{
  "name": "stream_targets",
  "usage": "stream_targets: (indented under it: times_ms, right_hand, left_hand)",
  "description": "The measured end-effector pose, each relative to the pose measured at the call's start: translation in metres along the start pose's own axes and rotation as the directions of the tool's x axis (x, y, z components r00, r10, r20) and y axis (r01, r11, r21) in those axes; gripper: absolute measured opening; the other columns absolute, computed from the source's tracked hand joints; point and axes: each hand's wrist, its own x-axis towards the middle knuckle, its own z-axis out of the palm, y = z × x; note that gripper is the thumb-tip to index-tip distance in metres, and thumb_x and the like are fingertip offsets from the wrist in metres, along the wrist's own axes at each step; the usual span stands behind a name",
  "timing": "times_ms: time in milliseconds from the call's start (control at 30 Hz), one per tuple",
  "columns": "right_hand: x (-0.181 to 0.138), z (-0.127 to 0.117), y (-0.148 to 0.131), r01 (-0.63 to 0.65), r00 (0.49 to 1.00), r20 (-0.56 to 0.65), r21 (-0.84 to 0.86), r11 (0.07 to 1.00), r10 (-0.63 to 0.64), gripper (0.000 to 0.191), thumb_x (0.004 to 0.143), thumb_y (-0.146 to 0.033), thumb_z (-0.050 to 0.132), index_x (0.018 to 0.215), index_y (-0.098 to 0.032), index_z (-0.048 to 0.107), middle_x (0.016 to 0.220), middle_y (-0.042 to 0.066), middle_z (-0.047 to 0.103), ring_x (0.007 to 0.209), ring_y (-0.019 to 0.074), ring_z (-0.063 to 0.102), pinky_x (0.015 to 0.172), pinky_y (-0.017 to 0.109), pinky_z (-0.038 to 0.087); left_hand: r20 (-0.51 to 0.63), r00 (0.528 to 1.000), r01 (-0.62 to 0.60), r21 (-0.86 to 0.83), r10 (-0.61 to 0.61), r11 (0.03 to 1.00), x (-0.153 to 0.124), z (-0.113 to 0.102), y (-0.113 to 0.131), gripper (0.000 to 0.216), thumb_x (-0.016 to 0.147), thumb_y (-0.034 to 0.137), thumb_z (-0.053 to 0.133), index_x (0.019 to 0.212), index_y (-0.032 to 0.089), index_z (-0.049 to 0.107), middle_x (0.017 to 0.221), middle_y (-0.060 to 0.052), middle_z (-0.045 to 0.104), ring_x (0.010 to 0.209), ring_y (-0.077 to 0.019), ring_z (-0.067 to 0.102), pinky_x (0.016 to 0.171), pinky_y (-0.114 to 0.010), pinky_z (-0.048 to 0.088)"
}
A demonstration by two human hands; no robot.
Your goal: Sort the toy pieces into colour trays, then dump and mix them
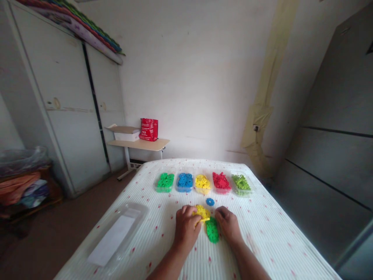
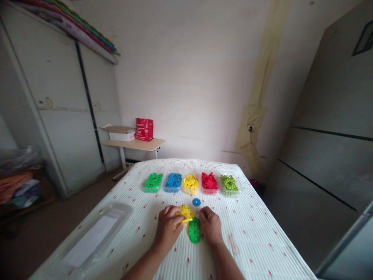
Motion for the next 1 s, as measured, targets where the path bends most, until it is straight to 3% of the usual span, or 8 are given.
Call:
stream_targets:
  times_ms: [167,300,500,633,700,800,900,1000]
  right_hand:
    - [0.000,0.000,-0.001,-0.006,1.000,0.000,-0.003,1.000,0.006,0.027,0.076,-0.039,0.044,0.068,-0.019,0.060,0.061,0.002,0.062,0.059,0.0170,0.056,0.058,0.026,0.041]
    - [-0.002,-0.001,-0.004,-0.009,1.000,-0.004,0.003,1.000,0.009,0.025,0.076,-0.038,0.045,0.067,-0.020,0.060,0.061,0.001,0.063,0.059,0.0166,0.056,0.056,0.025,0.040]
    - [-0.002,0.000,-0.003,-0.014,1.000,-0.005,0.010,1.000,0.014,0.022,0.076,-0.035,0.044,0.068,-0.020,0.059,0.061,0.000,0.063,0.059,0.0163,0.056,0.055,0.025,0.040]
    - [-0.001,0.000,-0.002,-0.017,1.000,-0.011,0.012,1.000,0.017,0.022,0.075,-0.033,0.044,0.068,-0.020,0.060,0.062,0.000,0.063,0.060,0.0160,0.057,0.055,0.024,0.040]
    - [-0.001,0.000,-0.002,-0.012,1.000,-0.007,0.011,1.000,0.012,0.022,0.075,-0.032,0.044,0.068,-0.020,0.060,0.062,0.000,0.063,0.060,0.0158,0.057,0.056,0.024,0.041]
    - [-0.001,0.001,0.000,-0.001,1.000,0.002,0.009,1.000,0.001,0.020,0.075,-0.029,0.044,0.070,-0.019,0.060,0.064,0.000,0.063,0.061,0.0158,0.057,0.058,0.024,0.042]
    - [0.001,0.002,0.005,-0.002,1.000,-0.008,-0.001,1.000,0.002,0.020,0.075,-0.025,0.043,0.076,-0.019,0.062,0.069,0.002,0.065,0.066,0.0171,0.059,0.062,0.025,0.043]
    - [0.007,0.004,0.008,-0.009,0.999,-0.047,-0.016,1.000,0.008,0.025,0.073,-0.021,0.042,0.086,-0.017,0.064,0.083,0.006,0.066,0.075,0.0192,0.061,0.070,0.028,0.045]
  left_hand:
    - [-0.005,0.999,0.041,-0.049,-0.041,0.998,-0.006,-0.001,0.001,0.012,0.076,0.016,0.051,0.073,0.020,0.062,0.085,-0.005,0.063,0.089,-0.0215,0.052,0.079,-0.035,0.036]
    - [-0.026,0.986,0.163,-0.104,-0.167,0.981,-0.002,0.003,0.000,0.017,0.080,0.020,0.045,0.072,0.018,0.059,0.070,-0.004,0.061,0.070,-0.0176,0.055,0.064,-0.028,0.037]
    - [-0.028,0.948,0.298,-0.268,-0.317,0.916,0.087,0.009,-0.013,0.019,0.081,0.025,0.050,0.066,0.017,0.057,0.053,0.005,0.051,0.053,-0.0097,0.049,0.052,-0.021,0.035]
    - [-0.036,0.919,0.348,-0.393,-0.392,0.851,0.123,0.017,-0.027,0.022,0.085,0.033,0.053,0.093,0.013,0.059,0.084,-0.002,0.062,0.071,-0.0126,0.059,0.066,-0.031,0.049]
    - [-0.056,0.901,0.366,-0.432,-0.429,0.824,0.108,0.020,-0.033,0.021,0.085,0.028,0.051,0.097,0.013,0.059,0.090,-0.004,0.064,0.079,-0.0147,0.061,0.073,-0.034,0.049]
    - [-0.054,0.888,0.385,-0.454,-0.456,0.804,0.060,0.018,-0.041,0.017,0.078,0.022,0.048,0.084,0.016,0.064,0.081,-0.004,0.069,0.079,-0.0175,0.063,0.075,-0.031,0.049]
    - [-0.038,0.888,0.391,-0.462,-0.458,0.796,0.016,0.007,-0.044,0.018,0.071,0.026,0.050,0.075,0.018,0.065,0.075,-0.003,0.070,0.076,-0.0195,0.064,0.073,-0.031,0.049]
    - [-0.018,0.891,0.393,-0.472,-0.454,0.789,-0.005,-0.008,-0.045,0.020,0.068,0.031,0.051,0.073,0.019,0.066,0.072,-0.002,0.070,0.072,-0.0197,0.064,0.069,-0.029,0.050]
